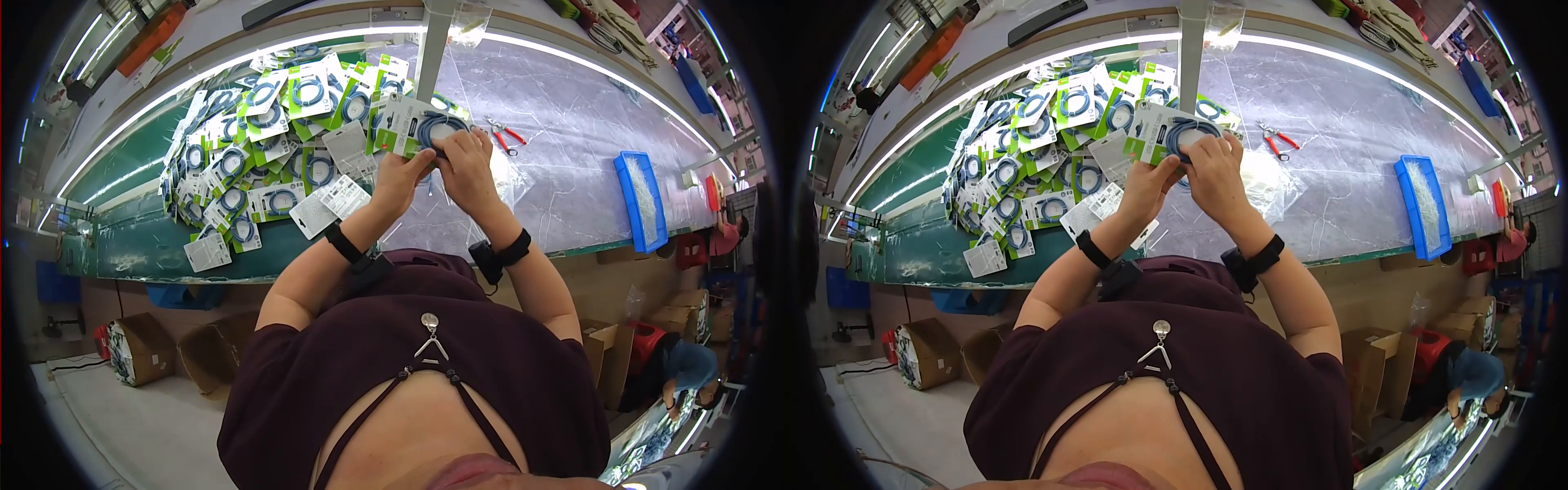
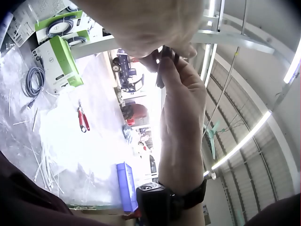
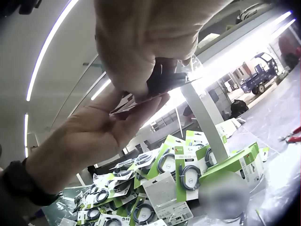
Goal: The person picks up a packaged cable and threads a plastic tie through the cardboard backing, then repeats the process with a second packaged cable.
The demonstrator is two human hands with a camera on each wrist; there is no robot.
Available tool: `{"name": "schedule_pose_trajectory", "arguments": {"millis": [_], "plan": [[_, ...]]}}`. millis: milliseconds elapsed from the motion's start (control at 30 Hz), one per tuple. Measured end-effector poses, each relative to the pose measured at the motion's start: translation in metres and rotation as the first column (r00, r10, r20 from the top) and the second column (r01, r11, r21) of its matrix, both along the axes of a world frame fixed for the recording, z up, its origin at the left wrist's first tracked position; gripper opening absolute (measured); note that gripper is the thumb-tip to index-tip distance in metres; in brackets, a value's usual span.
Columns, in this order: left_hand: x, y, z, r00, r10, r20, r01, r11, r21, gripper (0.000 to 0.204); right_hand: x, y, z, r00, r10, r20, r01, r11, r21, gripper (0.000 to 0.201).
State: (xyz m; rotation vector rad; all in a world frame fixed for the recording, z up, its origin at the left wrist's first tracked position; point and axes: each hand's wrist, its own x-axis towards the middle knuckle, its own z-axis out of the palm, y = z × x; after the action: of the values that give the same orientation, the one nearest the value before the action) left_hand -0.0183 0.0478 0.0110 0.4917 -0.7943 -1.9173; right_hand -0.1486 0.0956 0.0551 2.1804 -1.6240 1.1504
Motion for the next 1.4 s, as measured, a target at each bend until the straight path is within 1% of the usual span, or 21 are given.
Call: {"name": "schedule_pose_trajectory", "arguments": {"millis": [100, 133, 233, 400, 533, 633, 800, 900, 967, 1000, 1033, 1067, 1100, 1133, 1167, 1200, 1233, 1267, 1300, 1333, 1400], "plan": [[0.004, -0.007, -0.002, 0.983, -0.017, 0.185, 0.014, 1.000, 0.018, 0.018, -0.004, -0.003, 0.003, 0.993, 0.042, -0.114, -0.030, 0.994, 0.106, 0.022], [0.004, -0.008, -0.003, 0.982, -0.014, 0.186, 0.010, 1.000, 0.024, 0.018, -0.007, -0.005, 0.001, 0.992, 0.047, -0.113, -0.034, 0.993, 0.111, 0.022], [0.003, -0.011, -0.004, 1.000, -0.006, 0.003, 0.006, 0.991, 0.134, 0.019, -0.018, -0.010, -0.001, 0.987, 0.147, 0.065, -0.154, 0.980, 0.125, 0.020], [0.003, -0.008, -0.004, 1.000, 0.010, -0.022, -0.006, 0.986, 0.166, 0.018, -0.023, -0.005, -0.006, 0.989, 0.139, 0.050, -0.144, 0.981, 0.130, 0.020], [0.002, -0.006, 0.000, 0.999, 0.011, -0.047, -0.003, 0.984, 0.178, 0.016, -0.019, -0.003, -0.004, 0.994, 0.108, 0.002, -0.107, 0.988, 0.111, 0.018], [0.001, -0.007, -0.002, 0.999, -0.007, -0.039, 0.014, 0.983, 0.184, 0.017, -0.018, -0.001, -0.007, 0.994, 0.086, -0.069, -0.081, 0.994, 0.071, 0.018], [0.003, -0.009, -0.006, 1.000, -0.017, -0.010, 0.019, 0.991, 0.133, 0.019, -0.020, 0.001, -0.012, 0.994, 0.072, -0.084, -0.069, 0.997, 0.046, 0.021], [0.006, -0.012, -0.010, 0.999, 0.043, 0.001, -0.043, 0.991, 0.126, 0.023, -0.042, -0.006, -0.009, 0.997, -0.081, 0.022, 0.083, 0.989, -0.121, 0.024], [0.014, -0.019, -0.015, 1.000, 0.028, -0.006, -0.027, 0.989, 0.147, 0.025, -0.088, -0.012, -0.013, 0.974, -0.143, 0.178, 0.171, 0.973, -0.155, 0.024], [0.020, -0.021, -0.020, 0.999, 0.030, -0.015, -0.027, 0.988, 0.152, 0.027, -0.103, -0.009, -0.020, 0.968, -0.167, 0.186, 0.193, 0.973, -0.131, 0.024], [0.025, -0.021, -0.025, 1.000, 0.011, -0.006, -0.009, 0.985, 0.171, 0.027, -0.117, -0.005, -0.027, 0.856, -0.198, 0.478, 0.179, 0.980, 0.085, 0.023], [0.029, -0.024, -0.030, 0.997, -0.004, -0.072, 0.021, 0.971, 0.239, 0.027, -0.132, -0.001, -0.034, 0.651, -0.270, 0.709, 0.099, 0.957, 0.274, 0.022], [0.031, -0.026, -0.034, 0.991, -0.012, -0.137, 0.053, 0.951, 0.304, 0.028, -0.152, 0.003, -0.054, 0.642, -0.292, 0.709, 0.115, 0.951, 0.288, 0.022], [0.031, -0.027, -0.037, 0.980, -0.014, -0.200, 0.088, 0.927, 0.363, 0.029, -0.168, 0.010, -0.083, 0.722, -0.348, 0.598, 0.018, 0.873, 0.487, 0.019], [0.031, -0.026, -0.041, 0.981, -0.028, -0.194, 0.100, 0.922, 0.375, 0.029, -0.181, 0.017, -0.113, 0.799, -0.365, 0.478, -0.061, 0.742, 0.668, 0.017], [0.031, -0.023, -0.045, 0.976, -0.010, -0.217, 0.107, 0.889, 0.444, 0.029, -0.181, 0.028, -0.128, 0.823, -0.445, 0.352, -0.104, 0.491, 0.865, 0.016], [0.031, -0.019, -0.048, 0.972, 0.011, -0.235, 0.114, 0.851, 0.512, 0.030, -0.178, 0.042, -0.142, 0.851, -0.480, 0.214, -0.138, 0.189, 0.972, 0.015], [0.031, -0.016, -0.051, 0.968, 0.033, -0.248, 0.120, 0.808, 0.577, 0.030, -0.173, 0.056, -0.160, 0.847, -0.505, 0.166, -0.140, 0.088, 0.986, 0.014], [0.032, -0.015, -0.056, 0.972, 0.021, -0.233, 0.124, 0.796, 0.593, 0.030, -0.166, 0.069, -0.181, 0.843, -0.525, 0.117, -0.147, -0.016, 0.989, 0.013], [0.033, -0.014, -0.059, 0.977, 0.019, -0.213, 0.118, 0.782, 0.612, 0.031, -0.161, 0.080, -0.202, 0.833, -0.540, 0.121, -0.162, -0.029, 0.986, 0.013], [0.032, -0.011, -0.067, 0.984, 0.021, -0.175, 0.099, 0.757, 0.645, 0.031, -0.148, 0.097, -0.239, 0.821, -0.526, 0.222, -0.057, 0.310, 0.949, 0.012]]}}
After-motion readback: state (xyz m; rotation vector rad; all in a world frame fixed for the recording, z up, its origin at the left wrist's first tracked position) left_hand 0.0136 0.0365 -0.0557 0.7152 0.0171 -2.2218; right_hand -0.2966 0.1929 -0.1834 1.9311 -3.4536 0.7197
